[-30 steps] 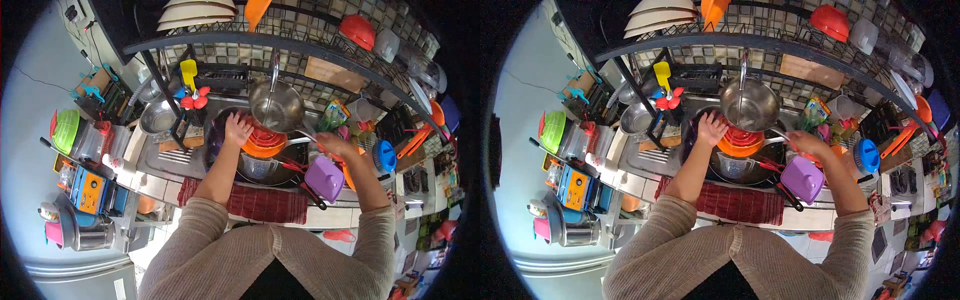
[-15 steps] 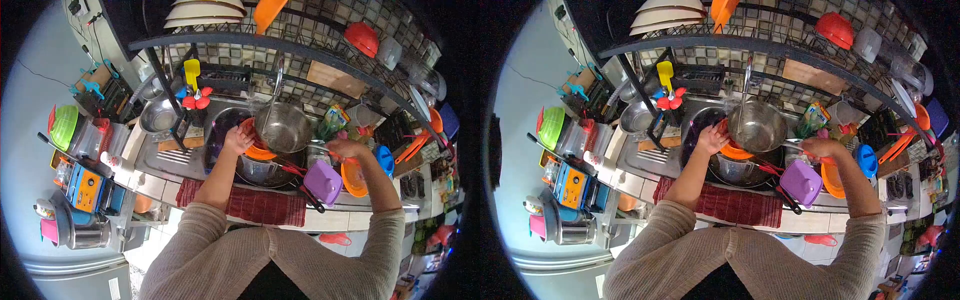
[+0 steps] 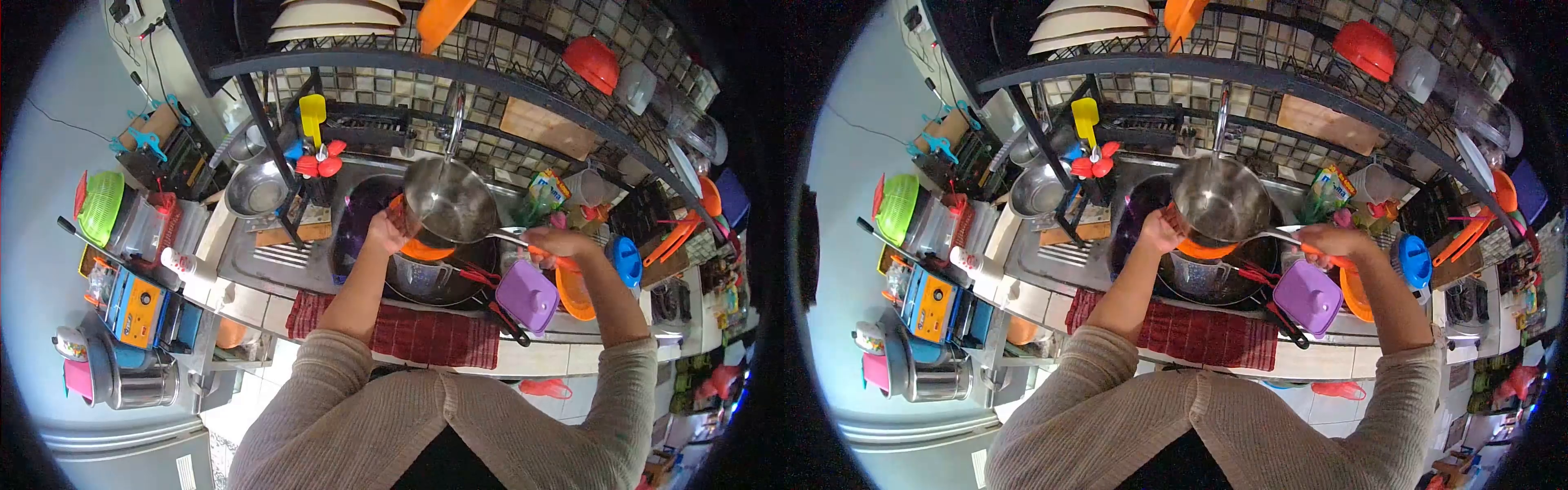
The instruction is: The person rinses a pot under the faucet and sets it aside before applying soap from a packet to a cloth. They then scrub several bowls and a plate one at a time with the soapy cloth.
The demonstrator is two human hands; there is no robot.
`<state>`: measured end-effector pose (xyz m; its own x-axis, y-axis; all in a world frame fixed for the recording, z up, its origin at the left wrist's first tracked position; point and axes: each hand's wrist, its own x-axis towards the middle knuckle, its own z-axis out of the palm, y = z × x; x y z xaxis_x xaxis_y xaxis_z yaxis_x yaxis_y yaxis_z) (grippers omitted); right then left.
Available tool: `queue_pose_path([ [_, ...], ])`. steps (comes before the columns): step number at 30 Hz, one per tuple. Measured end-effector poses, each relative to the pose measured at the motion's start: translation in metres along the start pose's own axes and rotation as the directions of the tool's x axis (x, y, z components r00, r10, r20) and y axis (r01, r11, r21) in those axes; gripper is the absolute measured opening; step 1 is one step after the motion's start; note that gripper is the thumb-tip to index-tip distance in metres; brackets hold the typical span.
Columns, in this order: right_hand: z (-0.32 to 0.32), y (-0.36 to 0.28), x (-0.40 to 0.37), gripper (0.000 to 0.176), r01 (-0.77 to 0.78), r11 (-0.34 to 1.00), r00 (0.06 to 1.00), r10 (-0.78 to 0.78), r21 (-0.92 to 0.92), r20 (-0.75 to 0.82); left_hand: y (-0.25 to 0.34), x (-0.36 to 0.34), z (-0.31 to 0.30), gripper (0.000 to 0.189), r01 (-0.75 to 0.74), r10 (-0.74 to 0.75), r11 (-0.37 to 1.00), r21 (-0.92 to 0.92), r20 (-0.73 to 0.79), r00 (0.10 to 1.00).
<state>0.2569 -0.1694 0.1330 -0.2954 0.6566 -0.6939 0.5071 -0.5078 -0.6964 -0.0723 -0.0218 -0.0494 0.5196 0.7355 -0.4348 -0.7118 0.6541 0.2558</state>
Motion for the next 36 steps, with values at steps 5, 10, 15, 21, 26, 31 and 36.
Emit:
queue_pose_path([
  [5, -0.001, 0.011, 0.005, 0.032, -0.038, 0.998, 0.998, 0.035, -0.053, -0.061, -0.002, -0.008, 0.008, 0.038, -0.002, 0.009, 0.996, 0.091, -0.081, 0.997],
  [10, 0.013, -0.005, 0.003, 0.032, -0.045, 0.997, 0.999, 0.044, 0.059, 0.020, -0.010, 0.020, -0.003, 0.040, 0.021, 0.008, 0.979, -0.203, 0.137, 0.991],
  [15, 0.025, 0.012, 0.013, 0.032, 0.034, 0.981, 0.954, -0.089, -0.191, -0.287, -0.028, -0.023, 0.046, 0.046, 0.113, -0.111, 0.993, -0.035, 0.070, 0.991],
  [21, 0.059, 0.052, 0.023, 0.021, 0.200, 0.980, 0.883, -0.184, -0.007, -0.432, -0.067, -0.021, 0.057, 0.050, 0.036, 0.018, 0.975, -0.217, 0.242, 0.970],
  [26, 0.082, 0.091, 0.031, 0.024, 0.407, 0.911, 0.713, -0.269, 0.071, -0.648, -0.097, 0.039, 0.043, 0.048, 0.184, -0.116, 0.946, -0.265, 0.253, 0.961],
  [31, 0.086, 0.107, 0.031, 0.040, 0.389, 0.915, 0.487, -0.307, -0.111, -0.818, -0.118, 0.052, 0.058, 0.047, 0.133, -0.162, 0.976, -0.173, -0.171, 0.972],
  [36, 0.084, 0.113, 0.030, 0.037, 0.358, 0.849, 0.245, -0.488, -0.389, -0.838, -0.100, 0.085, 0.063, 0.049, 0.150, -0.161, 0.984, -0.095, -0.122, 0.979],
])
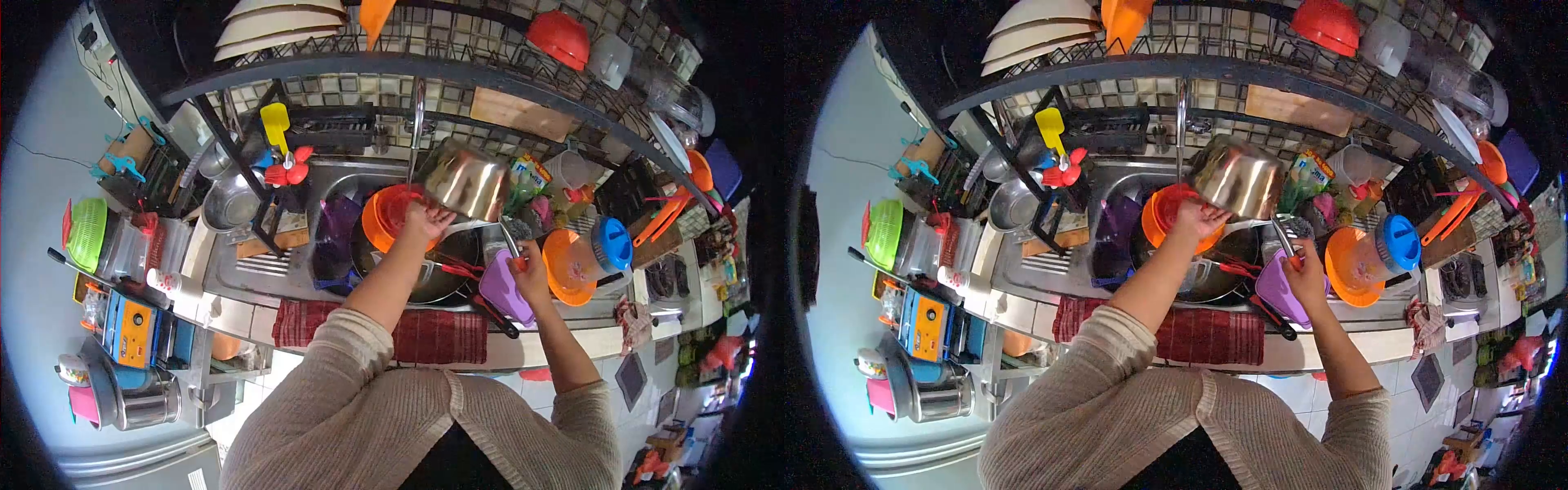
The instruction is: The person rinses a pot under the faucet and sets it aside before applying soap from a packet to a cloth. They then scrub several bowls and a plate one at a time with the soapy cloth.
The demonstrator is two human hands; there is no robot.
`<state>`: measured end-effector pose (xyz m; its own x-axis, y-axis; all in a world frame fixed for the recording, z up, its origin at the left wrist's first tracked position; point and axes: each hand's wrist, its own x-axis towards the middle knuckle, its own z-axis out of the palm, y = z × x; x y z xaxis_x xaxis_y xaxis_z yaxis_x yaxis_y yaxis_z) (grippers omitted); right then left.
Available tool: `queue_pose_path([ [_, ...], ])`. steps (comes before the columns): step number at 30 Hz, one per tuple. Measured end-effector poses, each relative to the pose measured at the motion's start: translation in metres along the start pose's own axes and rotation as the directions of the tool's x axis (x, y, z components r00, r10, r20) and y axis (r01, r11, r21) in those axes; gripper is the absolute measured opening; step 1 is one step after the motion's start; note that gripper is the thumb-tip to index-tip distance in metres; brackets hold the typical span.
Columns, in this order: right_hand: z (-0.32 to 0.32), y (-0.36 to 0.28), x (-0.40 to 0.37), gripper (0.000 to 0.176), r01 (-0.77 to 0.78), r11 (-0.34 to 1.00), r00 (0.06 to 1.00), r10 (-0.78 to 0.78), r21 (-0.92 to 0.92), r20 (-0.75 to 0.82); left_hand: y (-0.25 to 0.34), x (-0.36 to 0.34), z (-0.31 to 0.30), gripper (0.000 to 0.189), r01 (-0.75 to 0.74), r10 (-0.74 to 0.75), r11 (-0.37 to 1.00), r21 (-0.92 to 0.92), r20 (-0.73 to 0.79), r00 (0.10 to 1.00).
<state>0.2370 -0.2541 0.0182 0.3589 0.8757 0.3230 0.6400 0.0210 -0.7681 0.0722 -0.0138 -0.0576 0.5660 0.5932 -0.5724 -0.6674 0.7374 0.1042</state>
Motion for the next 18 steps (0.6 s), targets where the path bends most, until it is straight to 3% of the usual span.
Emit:
queue_pose_path([
  [1, -0.001, -0.002, -0.001, 0.036, -0.041, 0.999, 0.999, 0.041, -0.031, 0.009, 0.005, -0.017, 0.010, 0.046, -0.004, 0.010, 0.996, -0.093, 0.059, 0.998],
  [3, 0.002, -0.002, -0.004, 0.035, -0.074, 0.996, 0.997, 0.075, -0.059, 0.020, 0.021, -0.030, 0.011, 0.044, -0.056, 0.067, 0.995, -0.085, 0.131, 0.989],
  [7, 0.018, 0.001, 0.000, 0.033, 0.071, 0.991, 0.997, -0.069, -0.112, 0.023, 0.054, -0.050, -0.003, 0.041, -0.173, 0.180, 0.984, -0.051, 0.239, 0.954],
  [8, 0.023, -0.002, 0.002, 0.033, 0.127, 0.980, 0.992, -0.125, -0.153, 0.025, 0.065, -0.047, -0.011, 0.041, -0.182, 0.189, 0.982, -0.053, 0.239, 0.952],
  [11, 0.040, -0.014, 0.013, 0.030, 0.190, 0.964, 0.981, -0.179, -0.186, 0.075, 0.091, -0.044, -0.033, 0.033, -0.177, 0.151, 0.961, 0.213, 0.131, 0.980],
  [15, 0.066, -0.033, 0.036, 0.028, 0.255, 0.957, 0.960, -0.235, -0.135, 0.149, 0.121, -0.057, -0.069, 0.036, -0.309, 0.315, 0.943, 0.127, -0.029, 0.949],
  [18, 0.086, -0.052, 0.074, 0.019, 0.193, 0.975, 0.958, -0.163, -0.110, 0.234, 0.125, -0.087, -0.077, 0.038, -0.383, 0.383, 0.923, 0.036, 0.007, 0.924],
])
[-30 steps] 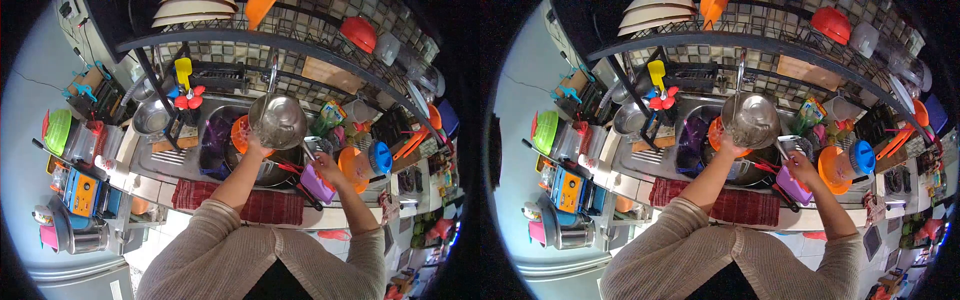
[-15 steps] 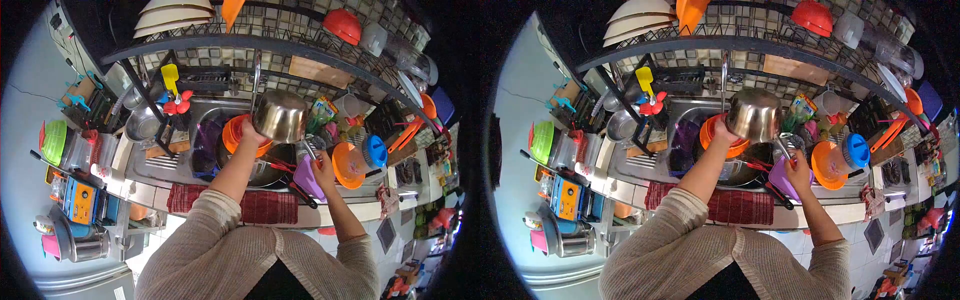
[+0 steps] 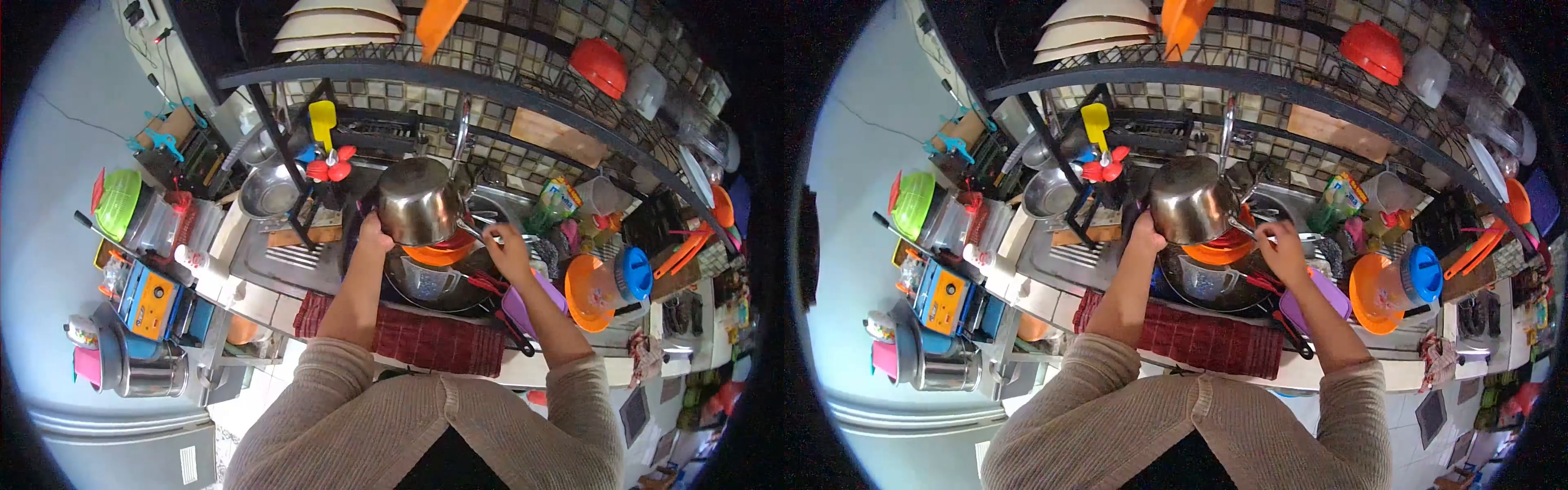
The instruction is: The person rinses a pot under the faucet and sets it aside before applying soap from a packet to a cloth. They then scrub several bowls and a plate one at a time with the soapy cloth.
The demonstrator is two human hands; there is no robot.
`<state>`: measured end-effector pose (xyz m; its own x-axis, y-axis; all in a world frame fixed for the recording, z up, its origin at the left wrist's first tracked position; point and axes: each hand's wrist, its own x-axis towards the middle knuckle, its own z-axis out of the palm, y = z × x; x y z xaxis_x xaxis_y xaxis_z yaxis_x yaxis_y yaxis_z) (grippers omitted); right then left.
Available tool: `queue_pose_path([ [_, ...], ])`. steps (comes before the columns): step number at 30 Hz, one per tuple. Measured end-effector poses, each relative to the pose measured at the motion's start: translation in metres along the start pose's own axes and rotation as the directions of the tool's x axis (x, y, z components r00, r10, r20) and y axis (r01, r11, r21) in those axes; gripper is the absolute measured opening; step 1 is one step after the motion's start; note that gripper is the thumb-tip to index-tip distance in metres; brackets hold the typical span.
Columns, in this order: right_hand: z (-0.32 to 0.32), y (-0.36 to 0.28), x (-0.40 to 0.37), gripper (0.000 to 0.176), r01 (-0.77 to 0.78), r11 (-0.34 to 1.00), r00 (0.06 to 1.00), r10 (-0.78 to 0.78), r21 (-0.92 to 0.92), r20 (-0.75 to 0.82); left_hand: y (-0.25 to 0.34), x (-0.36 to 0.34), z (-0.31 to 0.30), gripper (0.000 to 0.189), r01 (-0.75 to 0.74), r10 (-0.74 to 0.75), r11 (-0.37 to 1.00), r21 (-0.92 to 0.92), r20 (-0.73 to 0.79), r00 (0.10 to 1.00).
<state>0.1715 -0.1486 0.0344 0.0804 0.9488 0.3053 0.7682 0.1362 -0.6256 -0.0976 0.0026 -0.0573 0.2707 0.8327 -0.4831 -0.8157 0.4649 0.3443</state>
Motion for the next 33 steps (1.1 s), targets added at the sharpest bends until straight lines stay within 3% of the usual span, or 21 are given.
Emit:
queue_pose_path([
  [2, 0.010, -0.020, 0.031, 0.015, 0.335, 0.941, 0.924, -0.319, 0.044, -0.212, 0.008, 0.004, -0.014, 0.038, 0.027, -0.022, 0.999, 0.046, -0.111, 0.994],
  [3, 0.020, -0.030, 0.047, 0.015, 0.288, 0.937, 0.948, -0.249, 0.196, -0.200, 0.009, -0.007, -0.011, 0.038, -0.002, 0.004, 1.000, 0.016, -0.138, 0.990],
  [4, 0.032, -0.040, 0.063, 0.015, 0.232, 0.910, 0.968, -0.180, 0.343, -0.176, 0.010, -0.015, -0.012, 0.038, -0.031, 0.028, 0.999, -0.011, -0.165, 0.986],
  [5, 0.051, -0.040, 0.084, 0.014, 0.004, 0.687, 1.000, 0.007, 0.726, -0.011, 0.010, -0.015, -0.018, 0.038, -0.035, 0.033, 0.999, -0.007, -0.168, 0.985],
  [6, 0.069, -0.038, 0.103, 0.014, -0.238, 0.300, 0.971, 0.103, 0.924, 0.217, 0.010, -0.011, -0.027, 0.037, -0.083, 0.071, 0.995, -0.051, -0.202, 0.977],
  [7, 0.078, -0.041, 0.118, 0.014, -0.234, 0.296, 0.972, 0.100, 0.926, 0.214, 0.011, -0.010, -0.032, 0.037, -0.132, 0.107, 0.987, -0.093, -0.236, 0.966],
  [9, 0.086, -0.052, 0.137, 0.018, -0.433, 0.126, 0.894, 0.186, 0.893, 0.407, 0.013, -0.019, -0.031, 0.037, -0.158, 0.127, 0.981, -0.109, -0.246, 0.961],
  [10, 0.088, -0.058, 0.140, 0.018, -0.429, 0.123, 0.896, 0.180, 0.895, 0.405, 0.015, -0.025, -0.030, 0.037, -0.180, 0.142, 0.975, -0.129, -0.259, 0.955],
  [12, 0.090, -0.069, 0.142, 0.017, -0.405, 0.372, 0.878, 0.414, 0.835, 0.242, 0.017, -0.028, -0.032, 0.037, -0.178, 0.154, 0.976, -0.126, -0.180, 0.971],
  [13, 0.082, -0.079, 0.139, 0.028, -0.369, 0.754, 0.913, 0.403, 0.543, 0.062, 0.019, -0.025, -0.035, 0.038, -0.207, 0.166, 0.969, -0.136, -0.264, 0.950],
  [14, 0.087, -0.077, 0.140, 0.028, -0.370, 0.753, 0.913, 0.402, 0.544, 0.065, 0.019, -0.022, -0.039, 0.039, -0.234, 0.172, 0.962, -0.144, -0.346, 0.922],
  [15, 0.086, -0.078, 0.139, 0.039, -0.136, 0.948, 0.967, 0.191, 0.286, -0.171, 0.021, -0.027, -0.036, 0.039, -0.233, 0.171, 0.962, -0.143, -0.349, 0.921],
  [16, 0.085, -0.078, 0.137, 0.052, 0.079, 0.996, 0.942, -0.091, -0.049, -0.324, 0.023, -0.031, -0.032, 0.039, -0.217, 0.155, 0.962, -0.165, -0.321, 0.934],
  [18, 0.062, -0.078, 0.119, 0.063, -0.019, 0.996, 0.980, 0.002, -0.083, -0.197, 0.022, -0.040, -0.021, 0.039, -0.192, 0.134, 0.963, -0.190, -0.284, 0.949],
  [21, 0.021, -0.067, 0.092, 0.057, 0.175, 0.926, 0.976, -0.119, -0.334, 0.181, 0.021, -0.044, -0.005, 0.040, -0.209, 0.166, 0.957, -0.203, -0.208, 0.964],
  [22, 0.012, -0.055, 0.080, 0.057, 0.170, 0.925, 0.978, -0.115, -0.341, 0.176, 0.019, -0.040, -0.004, 0.040, -0.202, 0.165, 0.960, -0.193, -0.189, 0.968],
  [24, -0.006, -0.026, 0.056, 0.048, 0.385, 0.794, 0.908, -0.417, -0.470, 0.038, 0.016, -0.032, -0.001, 0.040, -0.185, 0.156, 0.966, -0.183, -0.162, 0.975],
  [28, -0.048, 0.036, 0.026, 0.045, 0.465, 0.704, 0.871, -0.471, -0.537, 0.137, 0.008, -0.023, 0.019, 0.041, -0.109, 0.088, 0.972, -0.208, -0.108, 0.990],
  [30, -0.068, 0.044, 0.010, 0.037, 0.213, 0.858, 0.951, -0.072, -0.468, 0.301, -0.001, -0.016, 0.031, 0.041, -0.051, 0.042, 0.980, -0.191, -0.052, 0.998],
  [32, -0.084, 0.036, -0.008, 0.035, 0.180, 0.819, 0.953, -0.007, -0.544, 0.304, -0.017, 0.008, 0.033, 0.038, -0.035, 0.020, 0.997, -0.062, -0.220, 0.975],
  [33, -0.089, 0.034, -0.017, 0.033, 0.160, 0.776, 0.950, 0.048, -0.611, 0.309, -0.025, 0.036, 0.018, 0.035, 0.000, -0.005, 0.999, -0.037, -0.136, 0.991],
])
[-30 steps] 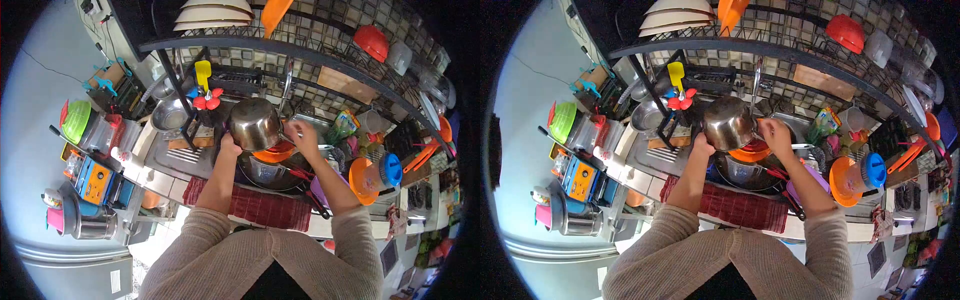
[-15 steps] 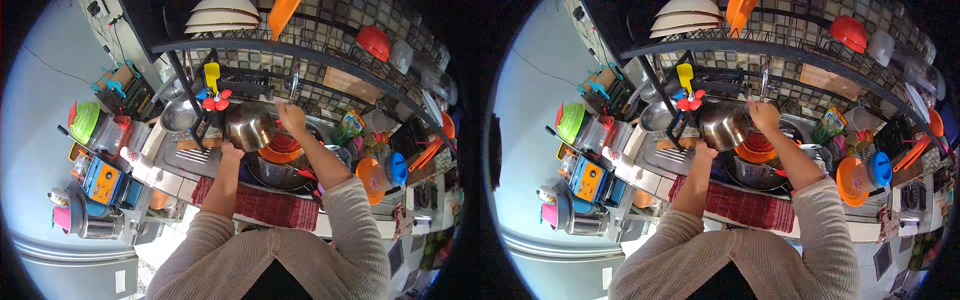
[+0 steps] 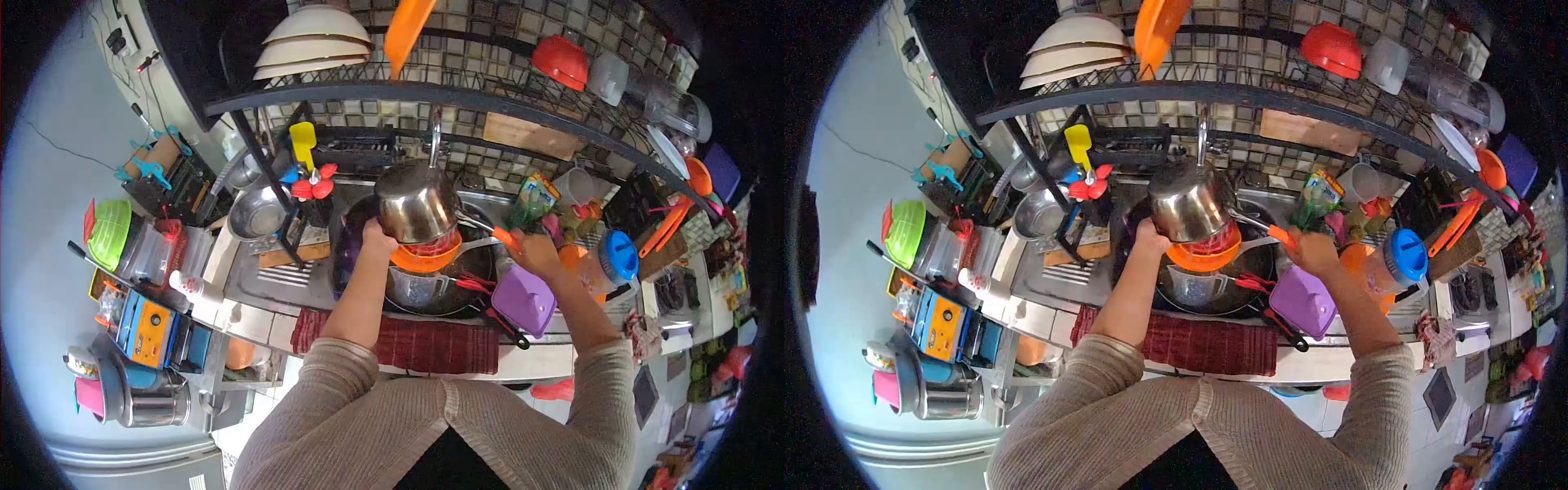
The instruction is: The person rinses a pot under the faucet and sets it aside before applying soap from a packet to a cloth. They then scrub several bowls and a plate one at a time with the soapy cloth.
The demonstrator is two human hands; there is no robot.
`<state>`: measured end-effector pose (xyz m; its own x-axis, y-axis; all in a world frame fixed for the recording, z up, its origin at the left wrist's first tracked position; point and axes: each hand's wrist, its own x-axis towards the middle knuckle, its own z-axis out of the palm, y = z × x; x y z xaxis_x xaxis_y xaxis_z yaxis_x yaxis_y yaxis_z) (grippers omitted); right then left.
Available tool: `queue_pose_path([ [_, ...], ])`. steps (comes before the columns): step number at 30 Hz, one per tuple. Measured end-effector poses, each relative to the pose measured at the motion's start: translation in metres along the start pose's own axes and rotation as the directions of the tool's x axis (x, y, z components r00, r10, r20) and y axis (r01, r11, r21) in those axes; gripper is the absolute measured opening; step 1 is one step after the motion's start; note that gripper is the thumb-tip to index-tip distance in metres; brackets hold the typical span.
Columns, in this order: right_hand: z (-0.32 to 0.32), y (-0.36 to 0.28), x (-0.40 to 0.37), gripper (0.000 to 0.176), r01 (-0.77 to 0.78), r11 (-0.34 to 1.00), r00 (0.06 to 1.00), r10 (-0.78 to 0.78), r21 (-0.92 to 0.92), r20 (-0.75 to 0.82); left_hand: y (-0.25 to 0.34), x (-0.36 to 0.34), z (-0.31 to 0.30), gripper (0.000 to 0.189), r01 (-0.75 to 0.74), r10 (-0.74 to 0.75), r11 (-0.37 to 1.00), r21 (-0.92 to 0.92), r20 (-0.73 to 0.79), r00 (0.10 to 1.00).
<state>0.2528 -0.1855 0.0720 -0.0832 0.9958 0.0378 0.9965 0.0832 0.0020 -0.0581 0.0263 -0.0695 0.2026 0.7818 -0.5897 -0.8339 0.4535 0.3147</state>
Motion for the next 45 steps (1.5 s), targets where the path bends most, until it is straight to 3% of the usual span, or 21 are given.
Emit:
queue_pose_path([
  [3, 0.017, 0.011, -0.023, 0.032, 0.064, 0.996, 0.975, -0.075, -0.057, -0.210, -0.027, -0.009, 0.022, 0.034, 0.147, -0.154, 0.987, 0.057, 0.151, 0.976],
  [4, 0.023, 0.012, -0.028, 0.033, -0.006, 1.000, 0.964, 0.009, 0.011, -0.267, -0.035, -0.013, 0.027, 0.035, 0.101, -0.119, 0.989, 0.113, 0.164, 0.979],
  [9, -0.005, -0.003, -0.060, 0.033, -0.191, 0.981, 0.979, 0.193, 0.021, -0.073, -0.046, -0.001, 0.032, 0.023, 0.257, -0.251, 0.966, -0.018, 0.164, 0.954],
  [11, -0.003, -0.006, -0.066, 0.033, -0.227, 0.973, 0.971, 0.229, 0.041, -0.068, -0.029, -0.045, 0.043, 0.023, 0.196, -0.267, 0.934, 0.298, 0.217, 0.939],
  [12, -0.001, -0.007, -0.068, 0.035, -0.211, 0.971, 0.970, 0.222, 0.112, -0.102, -0.020, -0.071, 0.058, 0.027, 0.200, -0.273, 0.892, 0.405, 0.130, 0.953],
  [13, 0.001, -0.007, -0.068, 0.036, -0.192, 0.964, 0.967, 0.217, 0.183, -0.132, -0.013, -0.071, 0.057, 0.027, 0.200, -0.268, 0.895, 0.400, 0.123, 0.956],
  [15, 0.013, -0.003, -0.060, 0.038, -0.101, 0.958, 0.971, 0.154, 0.269, -0.184, 0.009, -0.070, 0.048, 0.027, -0.088, -0.004, 0.739, 0.668, 0.135, 0.991],
  [17, 0.021, -0.001, -0.050, 0.041, -0.006, 0.937, 0.964, 0.098, 0.350, -0.245, 0.026, -0.071, 0.036, 0.028, -0.153, 0.086, 0.820, 0.552, 0.145, 0.986],
  [19, 0.012, -0.010, -0.039, 0.046, -0.369, 0.424, 0.928, 0.116, 0.827, 0.354, 0.044, -0.055, 0.009, 0.027, -0.239, 0.148, 0.817, 0.525, 0.209, 0.967],
  [20, 0.007, -0.017, -0.033, 0.046, -0.364, 0.425, 0.929, 0.107, 0.828, 0.354, 0.045, -0.051, 0.002, 0.027, -0.243, 0.157, 0.817, 0.523, 0.205, 0.966],
  [22, -0.003, -0.030, -0.021, 0.050, -0.622, 0.112, 0.777, -0.040, 0.775, 0.628, 0.048, -0.065, -0.005, 0.036, -0.268, 0.284, 0.758, 0.594, 0.069, 0.956],
  [23, 0.002, -0.032, -0.015, 0.050, -0.619, 0.121, 0.777, -0.053, 0.776, 0.627, 0.049, -0.073, -0.008, 0.036, -0.275, 0.297, 0.760, 0.589, 0.062, 0.953],
  [25, 0.020, -0.032, -0.002, 0.052, -0.712, -0.036, 0.693, -0.200, 0.701, 0.693, 0.051, -0.095, -0.009, 0.063, -0.231, 0.180, 0.828, 0.511, 0.148, 0.973],
  [29, 0.048, -0.028, 0.030, 0.058, -0.733, 0.042, 0.611, -0.398, 0.679, 0.684, 0.057, -0.132, -0.007, 0.087, -0.163, -0.087, 0.832, 0.530, 0.416, 0.905],
  [30, 0.052, -0.030, 0.037, 0.059, -0.693, 0.083, 0.645, -0.373, 0.716, 0.667, 0.053, -0.132, -0.008, 0.088, -0.199, 0.002, 0.827, 0.526, 0.350, 0.937],
  [35, 0.051, -0.037, 0.068, 0.055, -0.459, 0.293, 0.804, -0.263, 0.838, 0.533, 0.050, -0.121, -0.031, 0.069, -0.148, 0.027, 0.861, 0.487, 0.246, 0.969],
  [38, 0.079, -0.020, 0.092, 0.059, -0.252, 0.586, 0.938, -0.047, 0.770, 0.343, 0.040, -0.129, -0.044, 0.065, -0.342, 0.197, 0.752, 0.563, 0.302, 0.933],
  [39, 0.085, -0.020, 0.101, 0.059, -0.254, 0.582, 0.938, -0.045, 0.772, 0.343, 0.034, -0.136, -0.046, 0.065, -0.341, 0.195, 0.749, 0.568, 0.302, 0.933],
  [42, 0.084, -0.030, 0.121, 0.042, 0.079, 0.899, 0.992, -0.029, 0.430, -0.122, 0.015, -0.171, -0.037, 0.078, -0.496, 0.389, 0.738, 0.458, 0.312, 0.867],
  [44, 0.057, -0.067, 0.130, 0.038, 0.283, 0.874, 0.893, -0.089, 0.395, -0.442, 0.005, -0.170, -0.040, 0.080, -0.552, 0.441, 0.715, 0.429, 0.336, 0.832],
  [45, 0.054, -0.086, 0.139, 0.033, 0.272, 0.759, 0.911, -0.005, 0.592, -0.412, 0.001, -0.170, -0.042, 0.082, -0.607, 0.495, 0.690, 0.394, 0.355, 0.793],
])
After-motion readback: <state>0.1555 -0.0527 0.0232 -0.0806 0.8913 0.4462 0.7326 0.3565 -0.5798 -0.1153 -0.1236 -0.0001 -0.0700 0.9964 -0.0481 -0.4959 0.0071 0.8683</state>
